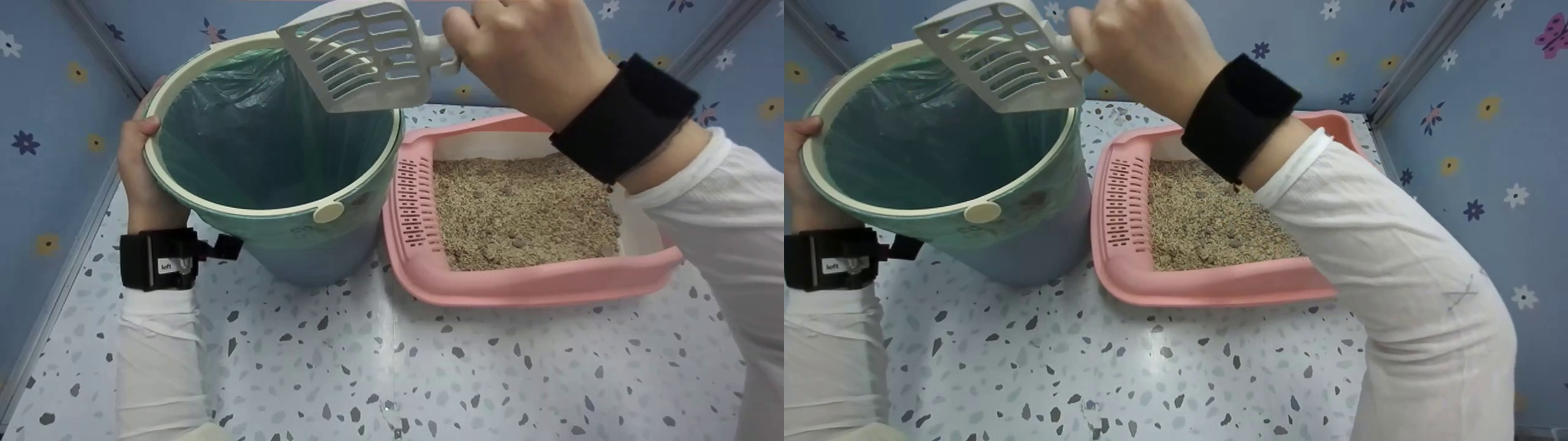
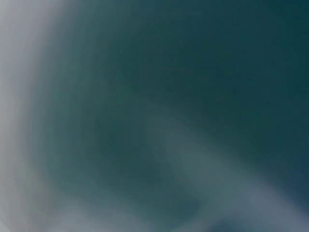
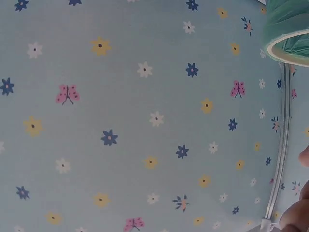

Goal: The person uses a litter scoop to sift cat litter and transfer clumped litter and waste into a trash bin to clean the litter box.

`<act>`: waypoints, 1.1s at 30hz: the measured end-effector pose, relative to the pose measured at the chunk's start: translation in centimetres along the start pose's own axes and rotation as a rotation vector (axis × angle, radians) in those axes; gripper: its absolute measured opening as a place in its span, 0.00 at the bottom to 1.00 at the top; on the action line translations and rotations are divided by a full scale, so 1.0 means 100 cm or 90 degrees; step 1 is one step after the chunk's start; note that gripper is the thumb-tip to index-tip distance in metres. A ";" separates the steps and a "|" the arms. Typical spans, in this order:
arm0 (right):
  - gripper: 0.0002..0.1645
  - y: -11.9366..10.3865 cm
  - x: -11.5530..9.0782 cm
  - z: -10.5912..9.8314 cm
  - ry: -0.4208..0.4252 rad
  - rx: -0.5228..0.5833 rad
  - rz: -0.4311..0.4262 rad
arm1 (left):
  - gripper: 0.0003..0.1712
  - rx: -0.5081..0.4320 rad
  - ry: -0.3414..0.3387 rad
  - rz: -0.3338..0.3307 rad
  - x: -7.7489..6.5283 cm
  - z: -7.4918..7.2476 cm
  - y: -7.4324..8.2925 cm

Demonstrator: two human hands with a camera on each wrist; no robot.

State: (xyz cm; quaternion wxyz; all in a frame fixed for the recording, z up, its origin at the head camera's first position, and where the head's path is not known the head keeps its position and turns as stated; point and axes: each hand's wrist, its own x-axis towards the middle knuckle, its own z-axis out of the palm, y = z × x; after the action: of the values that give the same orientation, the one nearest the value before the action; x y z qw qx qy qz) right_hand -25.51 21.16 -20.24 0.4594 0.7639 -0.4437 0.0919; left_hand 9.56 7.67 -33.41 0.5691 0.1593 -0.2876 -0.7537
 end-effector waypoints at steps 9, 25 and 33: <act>0.12 0.034 -0.044 -0.009 -0.063 0.128 0.108 | 0.28 0.006 0.001 0.001 -0.001 0.002 -0.001; 0.10 0.034 -0.135 -0.015 -0.535 0.275 0.262 | 0.29 0.010 -0.007 0.002 -0.002 0.003 -0.002; 0.21 0.028 -0.163 0.000 -0.769 0.365 0.254 | 0.29 -0.005 0.002 0.000 -0.001 0.001 0.000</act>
State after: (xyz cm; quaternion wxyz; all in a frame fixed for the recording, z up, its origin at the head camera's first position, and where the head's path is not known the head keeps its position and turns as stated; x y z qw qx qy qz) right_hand -37.22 30.35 -27.44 -0.1136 0.6763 -0.7116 -0.1528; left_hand 9.49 7.83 -33.35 0.5702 0.1587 -0.2839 -0.7543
